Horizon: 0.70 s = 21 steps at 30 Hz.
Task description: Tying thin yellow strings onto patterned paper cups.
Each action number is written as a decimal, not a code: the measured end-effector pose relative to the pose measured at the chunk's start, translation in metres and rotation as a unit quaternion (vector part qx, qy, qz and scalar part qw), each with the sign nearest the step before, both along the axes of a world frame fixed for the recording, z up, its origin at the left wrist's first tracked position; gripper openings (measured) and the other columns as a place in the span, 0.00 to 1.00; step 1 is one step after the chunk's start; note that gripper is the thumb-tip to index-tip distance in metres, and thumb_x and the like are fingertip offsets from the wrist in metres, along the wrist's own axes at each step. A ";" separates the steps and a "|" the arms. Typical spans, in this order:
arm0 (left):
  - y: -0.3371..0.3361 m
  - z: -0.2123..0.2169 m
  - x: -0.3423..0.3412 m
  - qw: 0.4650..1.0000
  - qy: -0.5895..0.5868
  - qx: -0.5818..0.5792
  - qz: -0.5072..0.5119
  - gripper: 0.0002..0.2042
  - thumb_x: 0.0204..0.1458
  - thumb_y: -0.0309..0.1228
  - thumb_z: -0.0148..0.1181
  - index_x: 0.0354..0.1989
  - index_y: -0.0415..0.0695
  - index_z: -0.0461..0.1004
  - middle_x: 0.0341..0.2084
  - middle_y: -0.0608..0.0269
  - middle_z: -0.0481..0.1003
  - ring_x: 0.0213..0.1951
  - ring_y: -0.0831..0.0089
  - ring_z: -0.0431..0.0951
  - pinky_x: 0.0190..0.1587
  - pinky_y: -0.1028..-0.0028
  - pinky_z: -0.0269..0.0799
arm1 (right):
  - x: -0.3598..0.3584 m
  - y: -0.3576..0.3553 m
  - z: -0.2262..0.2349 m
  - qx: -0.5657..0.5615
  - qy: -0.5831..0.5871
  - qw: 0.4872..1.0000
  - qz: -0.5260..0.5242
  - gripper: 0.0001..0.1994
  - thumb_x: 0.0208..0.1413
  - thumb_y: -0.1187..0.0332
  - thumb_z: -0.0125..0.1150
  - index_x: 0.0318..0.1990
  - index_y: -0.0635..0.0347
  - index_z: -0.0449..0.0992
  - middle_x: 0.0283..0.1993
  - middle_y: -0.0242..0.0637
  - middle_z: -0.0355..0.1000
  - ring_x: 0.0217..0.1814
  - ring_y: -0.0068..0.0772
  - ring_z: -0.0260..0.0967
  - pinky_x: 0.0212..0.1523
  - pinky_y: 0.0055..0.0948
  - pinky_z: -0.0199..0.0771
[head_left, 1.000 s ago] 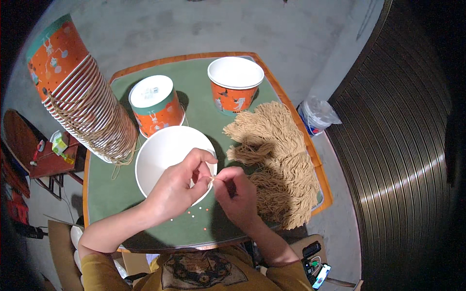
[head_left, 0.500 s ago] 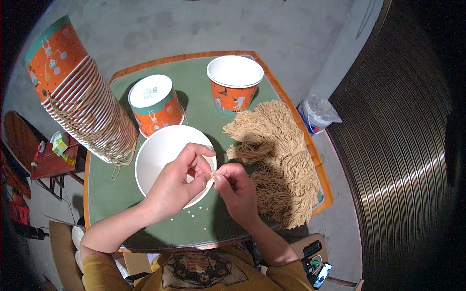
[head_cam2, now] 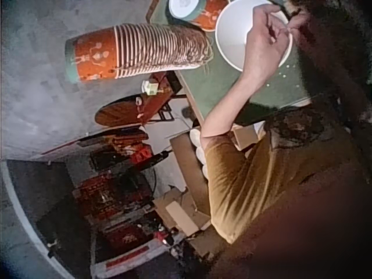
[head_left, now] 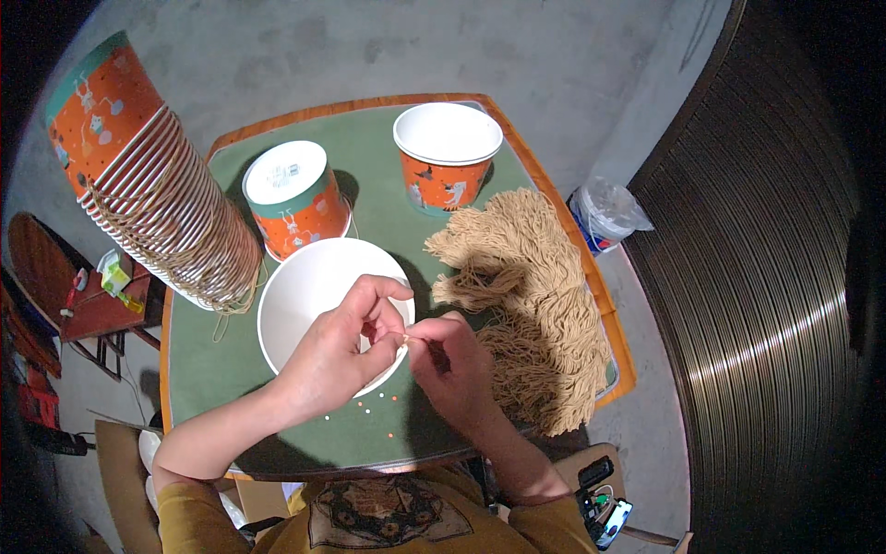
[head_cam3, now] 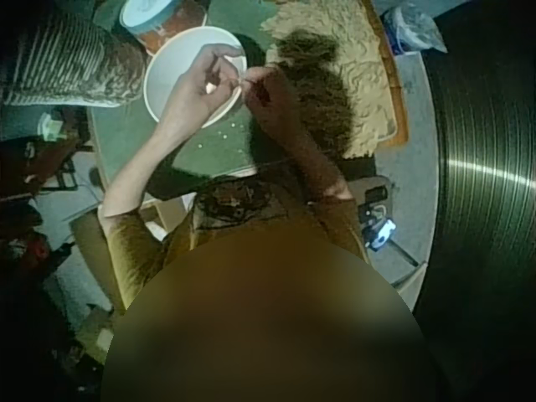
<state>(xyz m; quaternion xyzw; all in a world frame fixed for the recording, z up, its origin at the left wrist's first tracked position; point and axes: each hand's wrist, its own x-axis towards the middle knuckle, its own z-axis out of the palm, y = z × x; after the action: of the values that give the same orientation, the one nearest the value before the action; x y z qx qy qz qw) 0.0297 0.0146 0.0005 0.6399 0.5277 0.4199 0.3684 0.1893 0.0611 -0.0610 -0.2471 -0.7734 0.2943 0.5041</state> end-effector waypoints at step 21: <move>0.005 -0.003 -0.003 0.998 -0.049 -0.026 -0.010 0.17 0.50 0.17 0.53 0.49 0.41 0.63 0.26 0.70 0.67 0.31 0.82 0.69 0.38 0.79 0.67 | 0.005 -0.007 0.003 -0.297 0.085 0.949 0.065 0.07 0.59 0.67 0.57 0.40 0.59 0.75 0.31 0.28 0.72 0.32 0.17 0.66 0.36 0.21 0.69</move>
<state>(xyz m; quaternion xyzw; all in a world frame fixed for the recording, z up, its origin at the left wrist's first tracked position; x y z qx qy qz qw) 0.0268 0.0193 -0.0021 0.6141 0.5131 0.4333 0.4146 0.1945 0.0538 -0.0582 -0.3091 -0.6202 0.5621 0.4515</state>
